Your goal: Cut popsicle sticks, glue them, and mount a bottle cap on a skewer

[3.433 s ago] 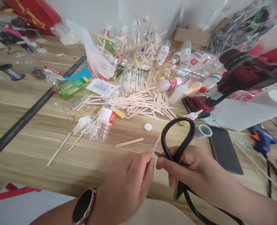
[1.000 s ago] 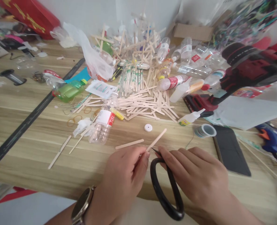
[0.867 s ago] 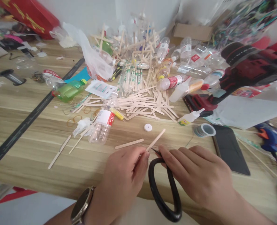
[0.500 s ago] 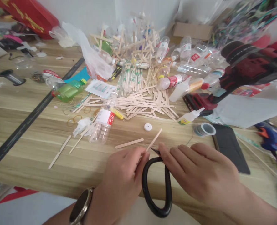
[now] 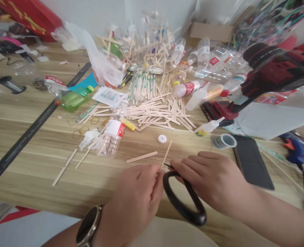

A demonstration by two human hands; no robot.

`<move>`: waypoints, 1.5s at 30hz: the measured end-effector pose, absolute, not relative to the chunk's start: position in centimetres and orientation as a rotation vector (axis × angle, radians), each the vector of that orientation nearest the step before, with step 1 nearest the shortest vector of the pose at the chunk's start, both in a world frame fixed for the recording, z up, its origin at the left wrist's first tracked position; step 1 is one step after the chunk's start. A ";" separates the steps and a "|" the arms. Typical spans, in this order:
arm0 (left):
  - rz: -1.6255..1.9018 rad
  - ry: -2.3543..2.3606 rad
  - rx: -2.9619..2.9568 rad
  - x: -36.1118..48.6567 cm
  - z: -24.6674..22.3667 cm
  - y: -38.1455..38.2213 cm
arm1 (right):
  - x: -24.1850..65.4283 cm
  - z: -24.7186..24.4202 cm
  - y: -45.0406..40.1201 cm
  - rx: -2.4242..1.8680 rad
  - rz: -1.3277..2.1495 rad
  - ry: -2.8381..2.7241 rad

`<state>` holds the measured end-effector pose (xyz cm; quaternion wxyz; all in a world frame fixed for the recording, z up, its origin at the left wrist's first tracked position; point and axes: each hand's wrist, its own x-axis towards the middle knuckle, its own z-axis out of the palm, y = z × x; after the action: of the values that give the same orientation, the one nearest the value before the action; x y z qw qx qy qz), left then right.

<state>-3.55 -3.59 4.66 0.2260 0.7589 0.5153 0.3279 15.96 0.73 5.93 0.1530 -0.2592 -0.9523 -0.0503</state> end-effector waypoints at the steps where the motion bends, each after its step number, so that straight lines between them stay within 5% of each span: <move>1: 0.913 1.420 2.145 -3.5 4.5 -3.6 | 15.9 5.6 0.6 -0.810 0.012 -2.680; 9: 0.959 1.352 2.550 -3.6 3.0 -3.4 | 14.7 5.0 0.0 -1.187 1.199 -2.092; 13: 0.945 1.260 2.701 -4.1 2.1 -2.9 | 14.7 5.5 0.6 -1.161 1.439 -2.006; 17: 0.927 1.248 2.569 -4.1 2.4 -2.9 | 14.9 5.6 0.8 -1.131 1.288 -2.150; 22: 0.767 1.394 2.122 -3.5 4.0 -2.9 | 15.5 5.6 0.4 -0.831 -0.095 -2.651; 24: 0.736 1.438 2.095 -3.3 4.2 -3.0 | 15.6 5.3 0.4 -0.741 -0.370 -2.685; 32: 0.934 1.272 2.840 -4.1 1.1 -2.2 | 14.5 4.5 -0.3 -1.252 1.203 -2.057; 37: 0.968 1.690 2.213 -5.3 1.5 -1.1 | 15.6 4.0 -1.3 -1.297 1.094 -2.048; 45: 0.833 1.332 1.321 -4.6 3.5 -2.4 | 19.5 -1.9 0.5 -1.825 1.137 -2.044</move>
<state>-4.56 -2.41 3.49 0.5181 0.5504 0.5551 0.3471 19.47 0.50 -1.92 0.0874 -0.6129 -0.6862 0.3818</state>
